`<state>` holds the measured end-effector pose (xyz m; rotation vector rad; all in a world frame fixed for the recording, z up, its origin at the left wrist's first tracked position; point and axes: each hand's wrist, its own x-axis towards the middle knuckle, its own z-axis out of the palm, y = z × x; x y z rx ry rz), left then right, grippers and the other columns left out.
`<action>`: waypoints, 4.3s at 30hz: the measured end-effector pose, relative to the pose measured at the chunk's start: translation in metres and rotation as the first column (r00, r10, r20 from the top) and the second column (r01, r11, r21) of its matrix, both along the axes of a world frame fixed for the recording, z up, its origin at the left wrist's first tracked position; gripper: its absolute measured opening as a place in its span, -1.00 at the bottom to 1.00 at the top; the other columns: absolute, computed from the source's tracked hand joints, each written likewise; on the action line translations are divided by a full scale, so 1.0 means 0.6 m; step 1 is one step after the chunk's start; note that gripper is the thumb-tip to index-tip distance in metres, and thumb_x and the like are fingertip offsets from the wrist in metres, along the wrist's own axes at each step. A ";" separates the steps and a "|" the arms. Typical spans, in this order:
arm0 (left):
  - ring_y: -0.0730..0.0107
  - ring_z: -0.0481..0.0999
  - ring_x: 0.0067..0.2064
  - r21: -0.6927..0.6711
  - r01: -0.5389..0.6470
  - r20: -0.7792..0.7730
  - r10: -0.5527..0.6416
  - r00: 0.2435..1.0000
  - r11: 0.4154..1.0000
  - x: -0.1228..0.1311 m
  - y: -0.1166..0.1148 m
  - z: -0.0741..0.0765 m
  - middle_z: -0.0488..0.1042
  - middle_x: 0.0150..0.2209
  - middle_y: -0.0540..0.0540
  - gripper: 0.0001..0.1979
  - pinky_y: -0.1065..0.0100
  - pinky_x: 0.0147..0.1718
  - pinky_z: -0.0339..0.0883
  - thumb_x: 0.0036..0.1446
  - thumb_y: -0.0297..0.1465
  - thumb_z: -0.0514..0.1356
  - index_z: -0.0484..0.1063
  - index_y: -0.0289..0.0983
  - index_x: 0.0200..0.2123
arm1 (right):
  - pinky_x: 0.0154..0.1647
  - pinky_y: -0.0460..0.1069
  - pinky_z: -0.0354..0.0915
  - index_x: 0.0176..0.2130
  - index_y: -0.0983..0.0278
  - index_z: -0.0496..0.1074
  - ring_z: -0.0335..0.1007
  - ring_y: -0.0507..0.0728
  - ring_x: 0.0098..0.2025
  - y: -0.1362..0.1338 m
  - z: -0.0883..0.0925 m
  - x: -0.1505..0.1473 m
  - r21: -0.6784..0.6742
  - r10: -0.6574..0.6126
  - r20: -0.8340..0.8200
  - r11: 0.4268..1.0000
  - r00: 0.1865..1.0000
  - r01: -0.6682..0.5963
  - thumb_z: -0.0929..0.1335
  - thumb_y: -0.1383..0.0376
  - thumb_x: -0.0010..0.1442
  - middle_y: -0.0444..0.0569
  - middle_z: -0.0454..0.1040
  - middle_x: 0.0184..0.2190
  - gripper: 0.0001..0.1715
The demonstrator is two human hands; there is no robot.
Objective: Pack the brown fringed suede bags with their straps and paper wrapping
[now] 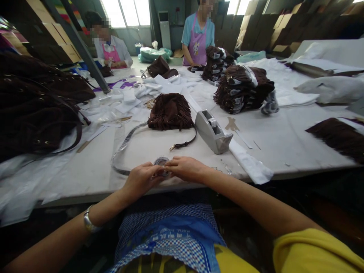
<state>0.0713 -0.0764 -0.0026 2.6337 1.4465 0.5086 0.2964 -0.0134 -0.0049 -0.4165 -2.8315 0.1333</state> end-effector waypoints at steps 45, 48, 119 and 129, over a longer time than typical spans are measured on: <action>0.31 0.47 -0.31 0.050 0.056 -0.020 -0.055 0.998 0.997 -0.025 0.013 0.011 0.47 -0.41 -0.03 -0.86 0.34 -0.29 0.37 0.16 -0.30 0.30 0.47 -0.23 -0.27 | -0.14 0.04 0.32 0.07 0.26 0.45 0.39 0.16 -0.13 -0.006 0.008 -0.017 0.059 -0.074 -0.005 0.995 0.997 0.074 0.37 0.36 0.27 0.00 0.54 0.00 -0.64; 0.28 0.49 -0.29 -0.020 -0.048 0.029 0.049 0.998 0.999 -0.012 0.002 0.004 0.50 -0.39 -0.03 -0.80 0.34 -0.31 0.39 0.12 -0.27 0.34 0.44 -0.23 -0.26 | -0.23 0.01 0.30 -0.04 0.26 0.49 0.39 0.14 -0.21 -0.022 -0.003 -0.027 0.037 -0.135 -0.013 0.990 0.991 0.136 0.39 0.31 0.26 -0.02 0.57 -0.12 -0.76; 0.25 0.55 -0.13 -0.695 0.307 0.656 0.748 -0.098 0.650 -0.050 -0.073 0.004 0.60 -0.14 -0.19 -0.62 0.32 -0.08 0.40 0.17 -0.17 0.30 0.56 -0.34 -0.08 | -0.14 0.02 0.38 0.06 0.22 0.43 0.42 0.14 -0.19 -0.056 -0.050 -0.118 -0.297 -0.128 -0.390 0.955 0.912 0.007 0.29 0.34 0.35 0.01 0.56 -0.04 -0.69; 0.30 0.55 -0.20 -0.716 0.137 0.688 0.725 -0.029 0.685 -0.044 -0.085 0.008 0.62 -0.24 -0.10 -0.66 0.36 -0.10 0.37 0.10 -0.21 0.35 0.59 -0.30 -0.12 | -0.19 -0.06 0.37 0.01 0.25 0.50 0.46 0.09 -0.23 -0.113 -0.001 -0.123 -0.658 -0.488 -0.367 0.738 0.792 0.150 0.38 0.26 0.29 0.01 0.54 -0.20 -0.71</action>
